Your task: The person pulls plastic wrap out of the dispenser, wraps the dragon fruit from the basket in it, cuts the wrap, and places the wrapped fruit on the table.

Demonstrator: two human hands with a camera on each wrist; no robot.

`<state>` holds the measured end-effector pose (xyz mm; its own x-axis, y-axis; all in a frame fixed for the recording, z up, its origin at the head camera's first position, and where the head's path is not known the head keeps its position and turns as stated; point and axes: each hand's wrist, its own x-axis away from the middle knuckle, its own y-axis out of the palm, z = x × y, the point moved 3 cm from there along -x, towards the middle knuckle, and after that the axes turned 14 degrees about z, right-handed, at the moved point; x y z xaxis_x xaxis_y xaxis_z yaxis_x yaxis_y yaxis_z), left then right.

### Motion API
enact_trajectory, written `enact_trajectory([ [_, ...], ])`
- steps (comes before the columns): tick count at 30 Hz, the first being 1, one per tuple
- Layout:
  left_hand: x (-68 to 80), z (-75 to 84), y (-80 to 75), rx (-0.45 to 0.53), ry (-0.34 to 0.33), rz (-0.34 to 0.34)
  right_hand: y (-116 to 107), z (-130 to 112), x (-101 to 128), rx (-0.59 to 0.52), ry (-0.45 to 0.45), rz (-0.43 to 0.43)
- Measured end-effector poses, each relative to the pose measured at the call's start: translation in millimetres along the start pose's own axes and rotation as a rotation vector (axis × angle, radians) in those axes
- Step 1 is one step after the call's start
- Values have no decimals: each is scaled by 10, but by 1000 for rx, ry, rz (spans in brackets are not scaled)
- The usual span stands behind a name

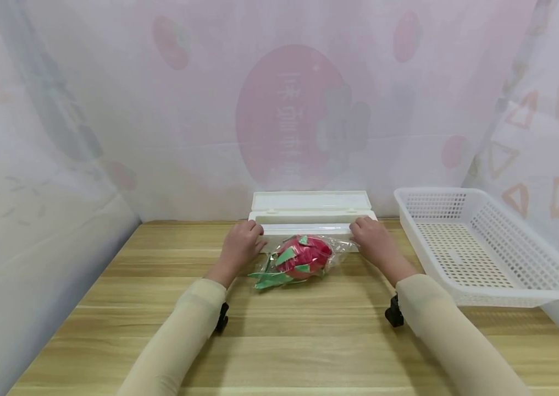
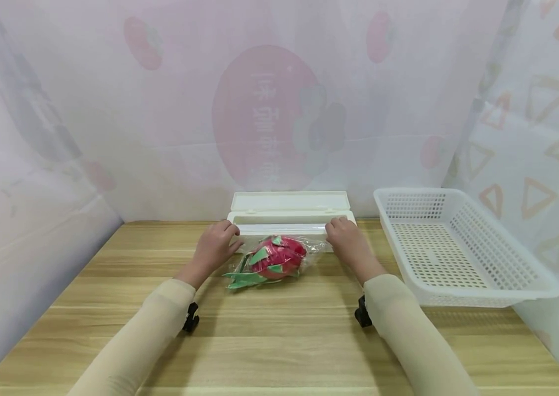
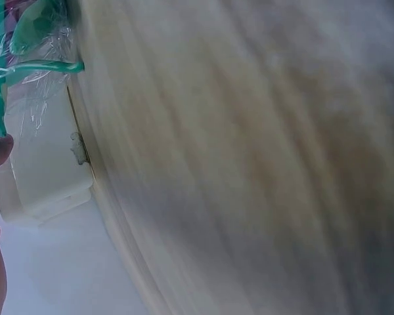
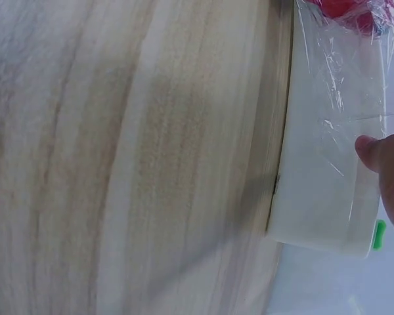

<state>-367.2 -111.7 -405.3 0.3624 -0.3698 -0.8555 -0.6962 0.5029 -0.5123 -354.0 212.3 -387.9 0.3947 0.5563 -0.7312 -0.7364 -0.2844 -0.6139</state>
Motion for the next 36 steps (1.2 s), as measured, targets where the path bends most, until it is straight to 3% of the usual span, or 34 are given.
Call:
enact_trajectory([
  [17, 6, 30, -17, 52, 116, 40, -39, -23, 12, -77, -48, 178],
  [27, 33, 38, -69, 98, 119, -42, -180, -88, 5, -106, -41, 195],
  [36, 80, 49, -124, 121, 76, -121, -263, -162, 48, -94, -78, 175],
])
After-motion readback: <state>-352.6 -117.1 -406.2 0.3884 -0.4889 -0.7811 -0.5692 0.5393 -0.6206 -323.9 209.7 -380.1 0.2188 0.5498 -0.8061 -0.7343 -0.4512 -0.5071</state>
